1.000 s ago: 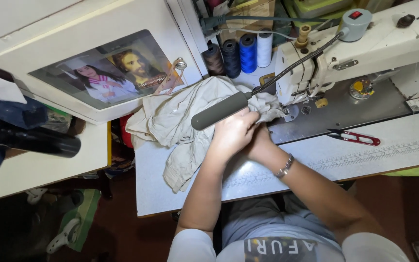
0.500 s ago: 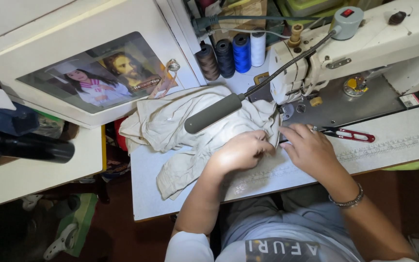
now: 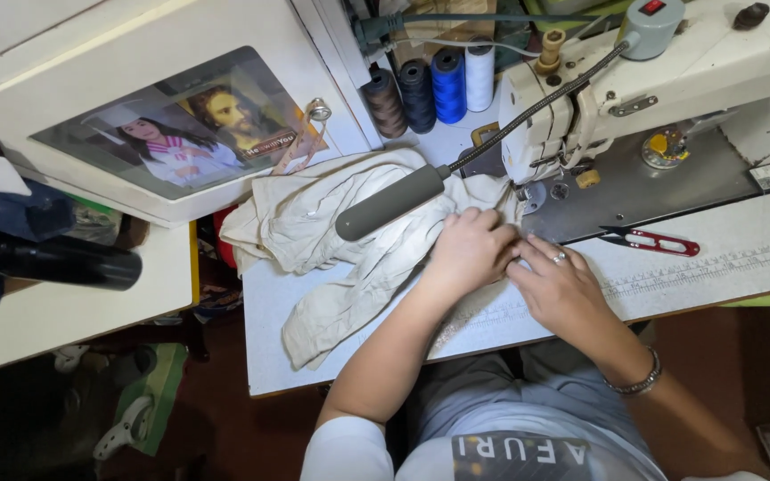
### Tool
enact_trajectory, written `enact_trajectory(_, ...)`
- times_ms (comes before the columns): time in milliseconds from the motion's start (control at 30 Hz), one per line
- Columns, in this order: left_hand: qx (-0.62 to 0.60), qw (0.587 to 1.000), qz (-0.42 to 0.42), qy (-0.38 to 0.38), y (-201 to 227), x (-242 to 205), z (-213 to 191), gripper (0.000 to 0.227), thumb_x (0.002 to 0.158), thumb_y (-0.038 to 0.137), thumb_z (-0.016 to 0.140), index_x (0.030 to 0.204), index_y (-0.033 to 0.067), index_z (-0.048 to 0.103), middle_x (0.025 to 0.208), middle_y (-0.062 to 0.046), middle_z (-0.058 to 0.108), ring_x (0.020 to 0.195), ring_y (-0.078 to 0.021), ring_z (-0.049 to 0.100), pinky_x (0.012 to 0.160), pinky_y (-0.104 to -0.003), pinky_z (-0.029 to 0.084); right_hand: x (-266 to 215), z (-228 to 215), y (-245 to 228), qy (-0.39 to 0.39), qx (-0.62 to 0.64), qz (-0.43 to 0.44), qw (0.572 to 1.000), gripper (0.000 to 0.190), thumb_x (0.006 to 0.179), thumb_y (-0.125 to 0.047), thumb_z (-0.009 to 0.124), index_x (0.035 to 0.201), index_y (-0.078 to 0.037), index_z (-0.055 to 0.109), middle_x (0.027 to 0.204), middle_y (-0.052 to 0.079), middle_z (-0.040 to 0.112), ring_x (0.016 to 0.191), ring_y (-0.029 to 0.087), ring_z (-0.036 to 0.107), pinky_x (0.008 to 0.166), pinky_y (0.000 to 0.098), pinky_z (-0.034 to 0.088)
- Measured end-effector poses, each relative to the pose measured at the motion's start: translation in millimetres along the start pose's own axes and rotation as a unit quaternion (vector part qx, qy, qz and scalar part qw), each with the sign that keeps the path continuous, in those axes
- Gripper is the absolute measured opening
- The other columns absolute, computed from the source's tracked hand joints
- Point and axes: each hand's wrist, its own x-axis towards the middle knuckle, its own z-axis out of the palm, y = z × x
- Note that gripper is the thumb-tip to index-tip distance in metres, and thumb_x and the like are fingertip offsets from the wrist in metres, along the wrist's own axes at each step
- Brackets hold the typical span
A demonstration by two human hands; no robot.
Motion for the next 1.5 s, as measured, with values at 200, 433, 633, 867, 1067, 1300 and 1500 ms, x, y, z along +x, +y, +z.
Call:
enact_trajectory(200,0.029,0.995,-0.072,-0.065,-19,0,24,0.026,0.075,0.024,0.072,0.100,0.0168,0.070,0.089,-0.004,0.065,0.078,-0.0294,0.069,0.069,-0.045,0.054,-7,-11,-4,-0.016,0.015,0.009,1.000,0.032,0.101,-0.029,0.049,0.128,-0.028,0.065,0.139,0.003,0.064,0.140,0.025,0.053,0.113,0.0510,0.041)
enact_trajectory(433,-0.102,0.982,-0.116,-0.107,-6,12,-16,0.028,0.082,0.028,0.066,0.102,0.0076,0.070,0.088,-0.014,0.068,0.079,-0.0400,0.073,0.072,-0.052,0.057,-16,1,-2,0.003,0.029,0.025,0.999,0.028,0.100,-0.035,0.052,0.120,-0.024,0.069,0.130,-0.001,0.065,0.135,0.021,0.057,0.109,0.0479,0.044)
enact_trajectory(633,-0.071,0.983,-0.109,-0.131,-5,7,-13,0.019,0.080,0.014,0.064,0.096,0.0088,0.072,0.093,-0.012,0.062,0.081,-0.0411,0.073,0.073,-0.050,0.060,-9,2,-6,0.024,-0.011,0.034,0.999,0.037,0.099,-0.039,0.053,0.130,-0.024,0.066,0.128,0.002,0.062,0.127,0.024,0.059,0.101,0.0485,0.048)
enact_trajectory(867,-0.171,0.956,-0.192,-0.144,-19,20,-30,0.015,0.085,0.015,0.059,0.091,0.0058,0.069,0.091,-0.014,0.061,0.084,-0.0471,0.072,0.075,-0.055,0.059,-2,-5,-9,0.016,-0.010,0.040,0.999,0.035,0.099,-0.039,0.053,0.127,-0.025,0.069,0.121,0.002,0.064,0.123,0.023,0.060,0.098,0.0466,0.048)
enact_trajectory(1067,-0.145,0.956,-0.204,-0.154,-28,32,-37,0.017,0.086,0.018,0.062,0.094,0.0055,0.071,0.097,-0.013,0.064,0.094,-0.0444,0.071,0.080,-0.054,0.059,7,1,-1,0.060,-0.001,-0.024,0.998,0.025,0.099,-0.027,0.051,0.114,-0.021,0.071,0.115,0.001,0.068,0.119,0.023,0.062,0.095,0.0450,0.048)
enact_trajectory(1300,0.074,0.970,-0.102,-0.208,-31,47,-41,0.032,0.080,0.029,0.074,0.110,0.0181,0.077,0.122,-0.005,0.063,0.117,-0.0331,0.060,0.087,-0.050,0.058,24,40,13,0.098,-0.034,-0.063,0.993,0.017,0.096,-0.018,0.056,0.105,-0.023,0.070,0.099,0.000,0.065,0.108,0.024,0.064,0.088,0.0431,0.050)
enact_trajectory(1500,0.284,0.953,-0.074,-0.079,-110,24,-14,0.014,0.088,0.020,0.064,0.100,0.0208,0.072,0.084,-0.002,0.065,0.074,-0.0207,0.072,0.059,-0.036,0.057,8,34,42,0.056,-0.007,-0.052,0.997,0.022,0.090,-0.010,0.054,0.099,-0.023,0.069,0.108,-0.001,0.069,0.119,0.023,0.065,0.091,0.0445,0.050)
